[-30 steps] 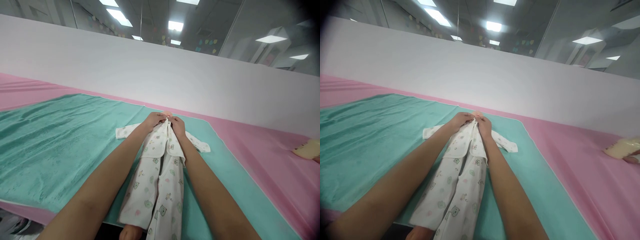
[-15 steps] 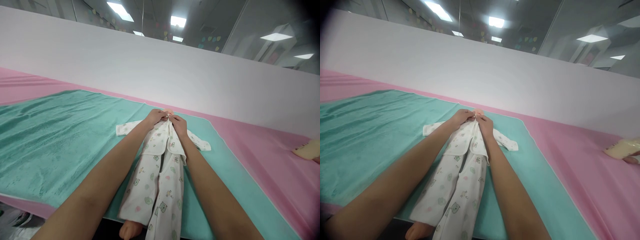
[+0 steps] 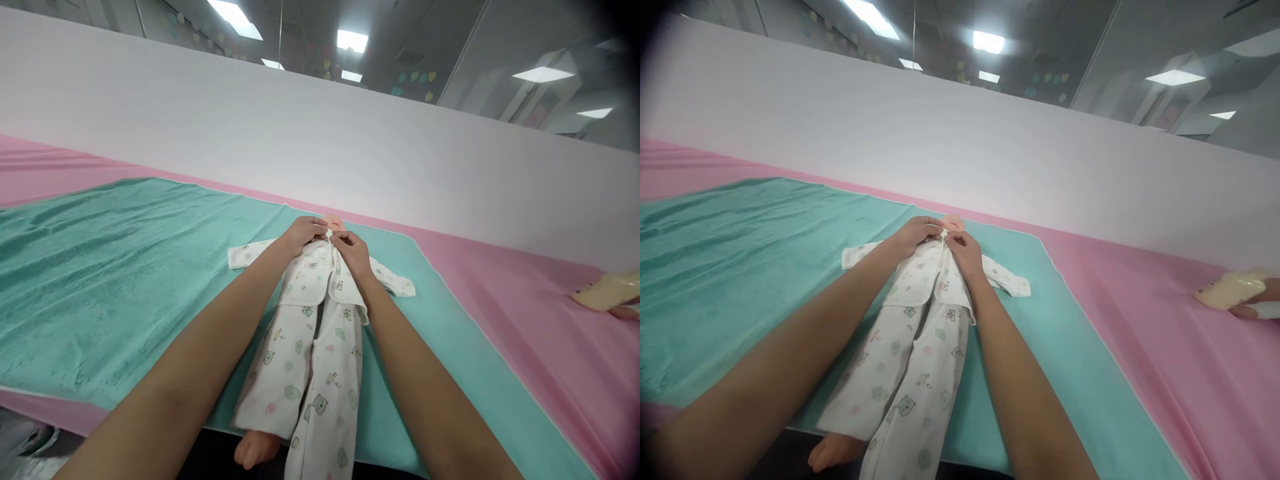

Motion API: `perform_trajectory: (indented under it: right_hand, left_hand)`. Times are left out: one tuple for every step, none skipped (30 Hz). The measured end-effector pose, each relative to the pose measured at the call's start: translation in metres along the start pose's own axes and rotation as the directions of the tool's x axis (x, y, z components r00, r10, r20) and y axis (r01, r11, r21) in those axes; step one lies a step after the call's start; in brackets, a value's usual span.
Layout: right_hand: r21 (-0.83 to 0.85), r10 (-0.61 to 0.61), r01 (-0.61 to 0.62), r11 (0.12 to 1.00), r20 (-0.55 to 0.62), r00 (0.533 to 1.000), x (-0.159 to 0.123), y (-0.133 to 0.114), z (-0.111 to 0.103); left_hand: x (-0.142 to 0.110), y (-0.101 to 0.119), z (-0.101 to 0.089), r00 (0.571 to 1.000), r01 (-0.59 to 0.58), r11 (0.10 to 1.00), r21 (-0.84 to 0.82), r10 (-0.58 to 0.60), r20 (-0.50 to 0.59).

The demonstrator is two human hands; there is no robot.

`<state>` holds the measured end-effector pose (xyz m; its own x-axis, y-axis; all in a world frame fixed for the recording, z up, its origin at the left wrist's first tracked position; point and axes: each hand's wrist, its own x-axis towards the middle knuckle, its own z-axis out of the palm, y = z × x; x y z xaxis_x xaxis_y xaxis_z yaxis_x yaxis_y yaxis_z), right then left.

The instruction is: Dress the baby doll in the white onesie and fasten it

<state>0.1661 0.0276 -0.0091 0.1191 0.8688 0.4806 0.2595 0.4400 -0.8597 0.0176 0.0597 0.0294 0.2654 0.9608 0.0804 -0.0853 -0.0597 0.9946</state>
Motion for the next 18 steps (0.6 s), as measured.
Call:
perform_trajectory:
  right_hand:
    - [0.028,0.015,-0.015,0.999,-0.007,1.0,0.001,0.002,0.0]
    - [0.062,0.029,-0.028,0.998,-0.014,0.999,0.002,0.003,0.001]
    - [0.098,0.037,-0.035,0.995,-0.016,0.999,0.004,0.005,0.002]
    - [0.132,0.043,-0.041,0.99,-0.011,0.999,0.005,0.006,0.002]
    - [0.157,0.048,-0.047,0.986,-0.002,0.999,0.006,0.007,0.003]
    - [0.173,0.048,-0.05,0.984,0.011,0.999,0.007,0.008,0.003]
    - [0.179,0.045,-0.048,0.983,0.02,0.999,0.008,0.008,0.003]
    - [0.176,0.038,-0.042,0.984,0.025,0.999,0.008,0.008,0.003]
    - [0.162,0.031,-0.036,0.986,0.031,0.999,0.008,0.007,0.003]
    - [0.14,0.027,-0.032,0.99,0.038,0.999,0.008,0.006,0.003]
    - [0.112,0.026,-0.031,0.993,0.045,0.999,0.007,0.005,0.003]
    - [0.077,0.031,-0.034,0.996,0.049,0.998,0.007,0.004,0.002]
    - [0.04,0.041,-0.043,0.998,0.05,0.998,0.006,0.002,0.002]
    - [0.007,0.05,-0.051,0.999,0.048,0.998,0.005,0.001,0.002]
    - [-0.023,0.056,-0.055,0.998,0.042,0.998,0.005,-0.001,0.002]
    - [-0.047,0.058,-0.056,0.997,0.034,0.998,0.004,-0.002,0.002]
    - [-0.066,0.055,-0.053,0.996,0.03,0.998,0.004,-0.003,0.002]
    - [-0.081,0.049,-0.046,0.996,0.03,0.998,0.003,-0.004,0.002]
  left_hand:
    - [0.0,-0.001,-0.002,1.0,-0.001,1.0,-0.015,0.001,0.022]
    - [0.0,-0.001,-0.004,0.999,-0.003,1.0,-0.028,0.004,0.049]
    - [0.0,-0.002,-0.006,0.997,-0.007,0.999,-0.039,0.01,0.075]
    - [0.001,-0.003,-0.008,0.995,-0.013,0.999,-0.046,0.017,0.096]
    - [0.001,-0.004,-0.009,0.993,-0.017,0.999,-0.048,0.022,0.112]
    - [0.001,-0.004,-0.01,0.992,-0.019,0.999,-0.046,0.024,0.124]
    - [0.002,-0.005,-0.01,0.991,-0.018,0.999,-0.042,0.024,0.13]
    - [0.003,-0.005,-0.01,0.992,-0.014,0.999,-0.037,0.019,0.128]
    - [0.004,-0.006,-0.01,0.992,-0.009,0.999,-0.033,0.013,0.122]
    - [0.005,-0.006,-0.009,0.994,-0.001,1.0,-0.026,0.004,0.112]
    - [0.007,-0.006,-0.008,0.995,0.008,1.0,-0.016,-0.006,0.098]
    - [0.008,-0.007,-0.007,0.997,0.018,1.0,-0.003,-0.018,0.079]
    - [0.009,-0.007,-0.006,0.998,0.028,1.0,0.009,-0.029,0.057]
    - [0.01,-0.007,-0.006,0.999,0.037,0.999,0.02,-0.038,0.039]
    - [0.011,-0.007,-0.005,0.999,0.045,0.999,0.023,-0.045,0.025]
    - [0.011,-0.006,-0.005,0.998,0.05,0.999,0.019,-0.05,0.021]
    - [0.012,-0.006,-0.005,0.998,0.052,0.999,0.01,-0.053,0.028]
    - [0.012,-0.006,-0.005,0.998,0.053,0.999,0.003,-0.054,0.039]
